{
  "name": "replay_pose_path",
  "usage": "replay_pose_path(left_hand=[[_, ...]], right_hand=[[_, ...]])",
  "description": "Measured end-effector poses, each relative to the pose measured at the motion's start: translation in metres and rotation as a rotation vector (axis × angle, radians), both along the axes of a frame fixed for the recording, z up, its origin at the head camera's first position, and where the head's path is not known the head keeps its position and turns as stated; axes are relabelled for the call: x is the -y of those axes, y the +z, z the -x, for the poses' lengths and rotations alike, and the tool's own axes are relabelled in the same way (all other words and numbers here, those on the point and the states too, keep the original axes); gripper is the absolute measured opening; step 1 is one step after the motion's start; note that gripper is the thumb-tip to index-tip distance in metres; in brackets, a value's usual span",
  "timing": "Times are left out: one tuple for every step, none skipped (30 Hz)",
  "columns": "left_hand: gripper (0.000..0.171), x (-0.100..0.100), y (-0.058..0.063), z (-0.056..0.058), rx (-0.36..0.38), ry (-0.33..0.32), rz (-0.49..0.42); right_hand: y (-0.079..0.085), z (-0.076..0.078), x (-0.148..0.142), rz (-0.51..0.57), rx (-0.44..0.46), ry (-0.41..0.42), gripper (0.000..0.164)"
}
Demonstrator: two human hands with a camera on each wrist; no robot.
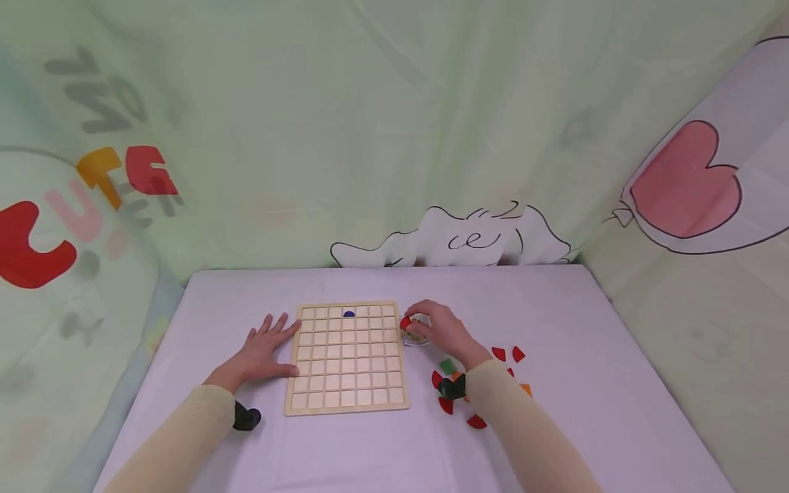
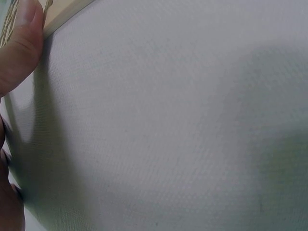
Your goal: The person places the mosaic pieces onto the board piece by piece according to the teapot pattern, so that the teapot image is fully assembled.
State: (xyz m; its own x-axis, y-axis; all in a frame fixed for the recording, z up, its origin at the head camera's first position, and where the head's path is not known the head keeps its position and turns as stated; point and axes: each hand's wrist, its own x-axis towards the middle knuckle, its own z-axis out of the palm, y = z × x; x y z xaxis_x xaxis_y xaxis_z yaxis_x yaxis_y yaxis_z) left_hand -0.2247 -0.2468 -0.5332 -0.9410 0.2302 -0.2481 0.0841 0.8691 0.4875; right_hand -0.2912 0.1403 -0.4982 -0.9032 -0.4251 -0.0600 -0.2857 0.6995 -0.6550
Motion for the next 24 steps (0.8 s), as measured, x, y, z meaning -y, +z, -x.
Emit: replay_pose_path(left_hand=[[0.105,0.0,-0.001,0.0,-0.002,-0.001,-0.002],[0.105,0.0,-0.001,0.001,0.001,-0.003,-0.003],[0.105,0.001,-0.002,0.001,-0.001,-0.006,-0.007],[0.106,0.001,-0.002,0.002,0.0,-0.008,-0.008],[0.106,0.001,-0.003,0.002,-0.003,-0.012,-0.008],[0.106,0.002,-0.003,0.003,-0.005,-0.013,-0.008],[0.106,0.002,-0.003,0.003,-0.005,-0.014,-0.006],[0.106,0.002,-0.003,0.003,-0.002,-0.013,-0.005],[0.106,0.002,-0.003,0.003,-0.004,-0.012,-0.006],[0.106,0.002,-0.002,0.003,-0.001,-0.01,-0.004],[0.106,0.002,-0.001,0.003,0.0,-0.008,-0.005],[0.106,0.002,0.0,0.003,0.006,-0.005,-0.006],[0.106,0.002,0.001,0.002,0.009,-0.005,-0.008],[0.106,0.002,0.002,0.002,0.011,-0.005,-0.01],[0.106,0.002,0.002,0.002,0.011,-0.007,-0.013],[0.106,0.001,0.003,0.002,0.011,-0.009,-0.016],[0.106,0.001,0.003,0.002,0.012,-0.01,-0.021],[0.105,0.001,0.003,0.002,0.011,-0.012,-0.022],[0.105,0.001,0.002,0.002,0.01,-0.013,-0.023],[0.105,0.001,0.002,0.002,0.007,-0.014,-0.024],[0.105,0.001,0.002,0.002,0.005,-0.013,-0.024],[0.105,0.001,0.001,0.002,0.005,-0.012,-0.02],[0.105,0.002,0.001,0.003,0.008,-0.009,-0.016],[0.104,0.002,0.0,0.003,0.008,-0.008,-0.008]], right_hand=[[0.0,0.001,0.004,0.004,0.01,0.005,0.034],[0.001,0.002,0.009,0.008,0.024,0.004,0.034],[0.001,0.004,0.013,0.011,0.036,0.004,0.034],[0.001,0.005,0.018,0.012,0.047,0.004,0.035],[0.001,0.006,0.022,0.008,0.05,0.008,0.035],[0.002,0.007,0.026,0.006,0.053,0.013,0.035],[0.002,0.008,0.031,0.005,0.054,0.02,0.035],[0.001,0.009,0.035,0.004,0.054,0.023,0.034],[0.001,0.01,0.039,0.003,0.054,0.026,0.034],[0.001,0.011,0.043,0.004,0.048,0.033,0.034],[0.0,0.012,0.046,0.006,0.043,0.039,0.033],[-0.001,0.013,0.05,0.012,0.041,0.042,0.033],[-0.002,0.014,0.054,0.015,0.034,0.048,0.033],[-0.003,0.015,0.057,0.016,0.021,0.056,0.032],[-0.004,0.016,0.061,0.019,0.011,0.061,0.033],[-0.006,0.017,0.065,0.019,-0.001,0.066,0.032],[-0.007,0.017,0.069,0.019,-0.007,0.067,0.032],[-0.009,0.018,0.073,0.017,-0.018,0.073,0.031],[-0.011,0.019,0.078,0.016,-0.028,0.08,0.03],[-0.013,0.02,0.082,0.017,-0.039,0.085,0.029],[-0.015,0.021,0.087,0.019,-0.048,0.091,0.028],[-0.017,0.022,0.091,0.023,-0.058,0.101,0.026],[-0.019,0.023,0.095,0.025,-0.069,0.11,0.026],[-0.021,0.023,0.1,0.023,-0.083,0.119,0.024]])
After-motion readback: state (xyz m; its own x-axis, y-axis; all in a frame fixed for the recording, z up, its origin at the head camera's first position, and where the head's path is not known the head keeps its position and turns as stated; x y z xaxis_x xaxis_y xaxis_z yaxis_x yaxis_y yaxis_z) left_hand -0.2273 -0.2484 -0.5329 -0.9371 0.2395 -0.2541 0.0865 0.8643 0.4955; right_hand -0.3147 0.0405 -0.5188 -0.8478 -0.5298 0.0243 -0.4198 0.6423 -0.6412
